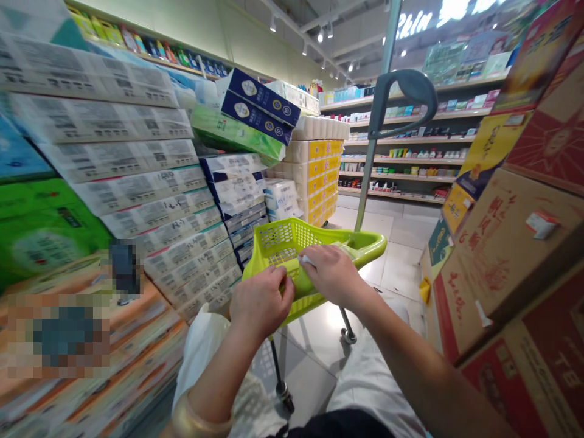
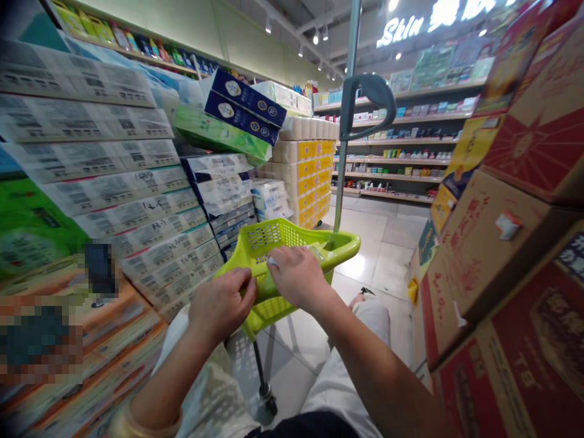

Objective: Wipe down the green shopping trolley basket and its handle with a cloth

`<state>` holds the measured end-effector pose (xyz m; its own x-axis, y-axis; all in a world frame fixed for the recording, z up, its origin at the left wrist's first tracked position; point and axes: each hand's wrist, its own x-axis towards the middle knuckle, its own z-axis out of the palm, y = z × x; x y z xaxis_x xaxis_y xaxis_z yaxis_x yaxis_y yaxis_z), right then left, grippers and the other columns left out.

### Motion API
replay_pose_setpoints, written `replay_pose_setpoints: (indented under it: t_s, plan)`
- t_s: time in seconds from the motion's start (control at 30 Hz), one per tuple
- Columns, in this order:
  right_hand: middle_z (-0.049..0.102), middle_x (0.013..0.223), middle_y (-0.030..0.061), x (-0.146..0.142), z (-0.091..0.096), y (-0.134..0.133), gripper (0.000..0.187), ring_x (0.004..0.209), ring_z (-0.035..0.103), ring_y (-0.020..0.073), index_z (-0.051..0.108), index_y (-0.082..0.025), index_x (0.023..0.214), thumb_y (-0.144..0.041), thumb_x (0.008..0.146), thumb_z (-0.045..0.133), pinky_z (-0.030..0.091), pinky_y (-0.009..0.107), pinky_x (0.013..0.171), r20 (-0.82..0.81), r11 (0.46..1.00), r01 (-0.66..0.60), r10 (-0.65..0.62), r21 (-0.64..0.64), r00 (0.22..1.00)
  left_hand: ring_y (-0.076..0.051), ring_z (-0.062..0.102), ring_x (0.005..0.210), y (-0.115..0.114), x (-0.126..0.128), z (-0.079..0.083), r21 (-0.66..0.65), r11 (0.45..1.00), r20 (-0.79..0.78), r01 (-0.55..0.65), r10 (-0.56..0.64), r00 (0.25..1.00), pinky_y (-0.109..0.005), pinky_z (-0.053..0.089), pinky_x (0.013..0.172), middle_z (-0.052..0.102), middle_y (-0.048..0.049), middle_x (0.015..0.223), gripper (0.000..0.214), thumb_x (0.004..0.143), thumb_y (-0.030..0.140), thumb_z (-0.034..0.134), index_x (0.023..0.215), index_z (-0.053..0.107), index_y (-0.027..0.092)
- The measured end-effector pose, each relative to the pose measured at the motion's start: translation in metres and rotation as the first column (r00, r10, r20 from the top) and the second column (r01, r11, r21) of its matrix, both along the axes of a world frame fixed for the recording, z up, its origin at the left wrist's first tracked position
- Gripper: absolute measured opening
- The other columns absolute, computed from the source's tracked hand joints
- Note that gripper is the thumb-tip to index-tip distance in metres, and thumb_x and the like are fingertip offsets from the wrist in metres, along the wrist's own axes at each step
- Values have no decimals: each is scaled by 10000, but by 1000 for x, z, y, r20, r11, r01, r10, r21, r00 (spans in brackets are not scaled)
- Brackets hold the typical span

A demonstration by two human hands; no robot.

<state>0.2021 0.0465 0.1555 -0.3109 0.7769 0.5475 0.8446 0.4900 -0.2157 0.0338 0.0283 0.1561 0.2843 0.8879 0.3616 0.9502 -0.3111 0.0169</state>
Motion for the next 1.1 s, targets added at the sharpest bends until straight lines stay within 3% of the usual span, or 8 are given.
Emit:
replay_pose_setpoints:
  t_s: [0.13,0.3,0.37,0.57,0.7,0.9,1.0,1.1]
  plan:
    - [699,912,42,17,-12,-4,197,852,620,189,636,-217,950,-291,949,454,405,304,797,-130,992,110,-101,63,986,-210,627,726,4,-4,4,-51,998,20,-33,34,999,-293,319,566,693,-44,811,335,900,380,337,784,616,235]
    - [693,944,82,39,-30,-7,234,873,614,225,637,-187,969,-286,943,427,414,351,815,-323,923,343,-277,171,905,-229,641,712,8,-2,8,-93,991,10,-99,100,995,-296,336,562,707,-60,786,348,882,373,336,753,628,234]
    - [688,974,91,25,-33,-13,213,921,605,235,631,-183,992,-258,929,442,407,378,871,-339,921,327,-245,212,908,-234,649,722,10,-1,9,-98,989,-4,-115,115,993,-297,338,562,714,-64,798,342,877,358,337,755,632,234]
    - [695,992,60,-36,-33,-29,175,1059,585,216,616,-212,982,-180,909,460,383,379,984,-295,957,78,9,281,955,-236,661,759,18,-1,8,-88,989,-32,-122,119,992,-292,350,568,719,-63,810,359,880,338,317,757,639,237]
    - [687,1050,71,-19,-40,-26,198,1060,591,211,609,-211,1046,-208,914,462,395,375,964,-303,946,88,11,311,953,-223,659,769,21,-3,8,-79,990,-32,-121,119,992,-286,363,583,725,-50,835,349,876,333,328,760,645,243]
    - [692,1000,82,42,-56,-12,215,954,608,229,618,-200,1036,-241,924,439,414,395,905,-454,860,358,-172,364,874,-214,657,758,24,-6,9,-78,992,-25,-95,93,995,-281,349,573,729,-34,835,330,872,326,346,751,644,252]
    - [689,1005,92,30,-57,-12,215,984,598,238,617,-198,1030,-221,916,436,404,413,924,-496,843,397,-186,363,848,-220,658,762,25,-5,9,-75,993,-31,-91,89,996,-282,343,571,729,-34,835,332,874,327,345,758,648,256]
    - [690,1028,80,-7,-54,-17,207,1059,584,231,610,-205,1020,-180,900,443,356,423,997,-453,885,288,-101,365,886,-215,658,762,27,-5,9,-73,993,-44,-93,90,995,-280,333,569,731,-33,838,335,876,334,343,760,648,256]
